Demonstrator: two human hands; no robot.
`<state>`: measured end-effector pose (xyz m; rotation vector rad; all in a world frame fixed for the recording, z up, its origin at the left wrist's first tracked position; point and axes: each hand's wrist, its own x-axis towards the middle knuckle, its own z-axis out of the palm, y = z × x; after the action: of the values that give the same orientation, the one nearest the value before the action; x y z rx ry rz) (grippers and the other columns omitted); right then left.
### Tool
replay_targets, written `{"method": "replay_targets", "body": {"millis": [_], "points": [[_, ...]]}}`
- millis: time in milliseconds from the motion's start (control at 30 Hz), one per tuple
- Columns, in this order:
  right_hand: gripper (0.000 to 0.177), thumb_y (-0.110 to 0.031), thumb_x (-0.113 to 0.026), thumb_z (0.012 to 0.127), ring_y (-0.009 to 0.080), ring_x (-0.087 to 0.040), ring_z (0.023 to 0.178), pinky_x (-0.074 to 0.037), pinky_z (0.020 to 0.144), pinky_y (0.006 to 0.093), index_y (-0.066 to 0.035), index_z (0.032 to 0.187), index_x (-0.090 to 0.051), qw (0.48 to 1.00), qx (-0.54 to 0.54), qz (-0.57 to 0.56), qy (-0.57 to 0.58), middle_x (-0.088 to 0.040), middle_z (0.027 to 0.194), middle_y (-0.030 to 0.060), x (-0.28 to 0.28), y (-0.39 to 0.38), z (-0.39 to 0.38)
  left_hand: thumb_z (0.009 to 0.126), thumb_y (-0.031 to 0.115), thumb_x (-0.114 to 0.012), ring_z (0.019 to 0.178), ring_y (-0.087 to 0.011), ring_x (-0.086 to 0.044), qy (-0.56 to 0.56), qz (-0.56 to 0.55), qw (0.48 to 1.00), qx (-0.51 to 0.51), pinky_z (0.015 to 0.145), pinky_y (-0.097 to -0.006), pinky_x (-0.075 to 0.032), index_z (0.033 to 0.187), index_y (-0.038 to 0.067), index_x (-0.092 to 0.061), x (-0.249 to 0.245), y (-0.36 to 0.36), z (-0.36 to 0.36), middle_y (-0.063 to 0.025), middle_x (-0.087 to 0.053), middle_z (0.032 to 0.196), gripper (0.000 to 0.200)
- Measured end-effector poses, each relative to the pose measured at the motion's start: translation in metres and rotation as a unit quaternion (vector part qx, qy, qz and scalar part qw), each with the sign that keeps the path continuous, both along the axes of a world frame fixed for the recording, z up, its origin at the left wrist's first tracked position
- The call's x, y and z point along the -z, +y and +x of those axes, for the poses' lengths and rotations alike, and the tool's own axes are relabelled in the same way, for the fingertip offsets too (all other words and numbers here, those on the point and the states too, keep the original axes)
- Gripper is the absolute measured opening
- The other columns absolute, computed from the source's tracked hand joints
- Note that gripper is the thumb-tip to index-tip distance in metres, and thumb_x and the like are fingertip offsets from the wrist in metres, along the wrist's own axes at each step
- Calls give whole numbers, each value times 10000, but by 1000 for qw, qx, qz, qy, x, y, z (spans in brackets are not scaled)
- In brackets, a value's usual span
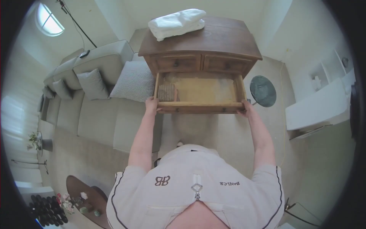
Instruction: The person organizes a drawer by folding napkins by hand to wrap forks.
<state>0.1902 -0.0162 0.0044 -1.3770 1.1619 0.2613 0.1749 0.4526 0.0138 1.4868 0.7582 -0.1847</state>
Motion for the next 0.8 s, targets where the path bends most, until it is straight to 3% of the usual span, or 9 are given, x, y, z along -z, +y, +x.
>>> {"method": "replay_targets", "body": {"millis": [100, 200, 400, 500, 600, 700, 800], "points": [[482, -365, -636, 770, 289, -577, 766, -596, 581, 375, -104, 1109, -413, 1000, 23, 17, 5, -450, 1083, 158, -1, 0, 17, 844, 78, -441, 1096, -310, -479, 3, -5, 999, -44, 738, -400, -575, 1259, 5, -456, -2, -6, 9, -144, -456, 1239, 422], [557, -318, -652, 773, 306, -539, 959, -590, 682, 392, -86, 1203, -385, 996, 79, 42, -28, -437, 1165, 155, -16, 12, 21, 845, 39, -469, 1132, -316, -467, 29, -19, 997, -66, 774, -411, -560, 1291, 25, -432, -8, -11, 16, -141, -448, 1278, 447], [529, -253, -622, 836, 303, -509, 1063, -579, 743, 350, -77, 1267, -371, 986, 116, 81, -93, -434, 1231, 138, -39, 31, 22, 858, 94, -495, 1152, -326, -443, 3, -47, 993, -104, 807, -426, -543, 1308, 35, -424, -11, -15, 34, -142, -438, 1292, 460], [480, -252, -562, 857, 288, -453, 1161, -533, 831, 358, -107, 1274, -375, 978, 104, 112, -140, -400, 1315, 106, -21, 26, 35, 853, 162, -520, 1149, -309, -440, -9, -46, 994, -101, 785, -399, -551, 1299, 28, -414, -16, -16, 41, -139, -439, 1279, 477], [463, -269, -612, 828, 296, -499, 1086, -564, 765, 347, -85, 1209, -424, 979, 114, 85, -145, -448, 1230, 125, -18, 27, 36, 871, 158, -500, 1154, -312, -433, 14, -40, 994, -100, 833, -439, -523, 1291, 34, -418, -30, -20, 45, -140, -445, 1268, 446], [479, -317, -632, 813, 300, -526, 1047, -566, 765, 370, -124, 1198, -424, 975, 107, 94, -169, -429, 1275, 115, -2, 26, 30, 881, 201, -499, 1182, -317, -424, 10, -35, 996, -85, 840, -426, -528, 1297, 32, -405, -23, -16, 40, -149, -417, 1299, 460], [543, -297, -640, 813, 290, -559, 1020, -552, 792, 356, -82, 1251, -402, 969, 131, 64, -200, -455, 1257, 129, 2, 38, 31, 889, 185, -517, 1187, -318, -425, 14, -58, 992, -109, 837, -402, -535, 1285, 38, -421, -24, -17, 43, -147, -423, 1296, 433]]}}
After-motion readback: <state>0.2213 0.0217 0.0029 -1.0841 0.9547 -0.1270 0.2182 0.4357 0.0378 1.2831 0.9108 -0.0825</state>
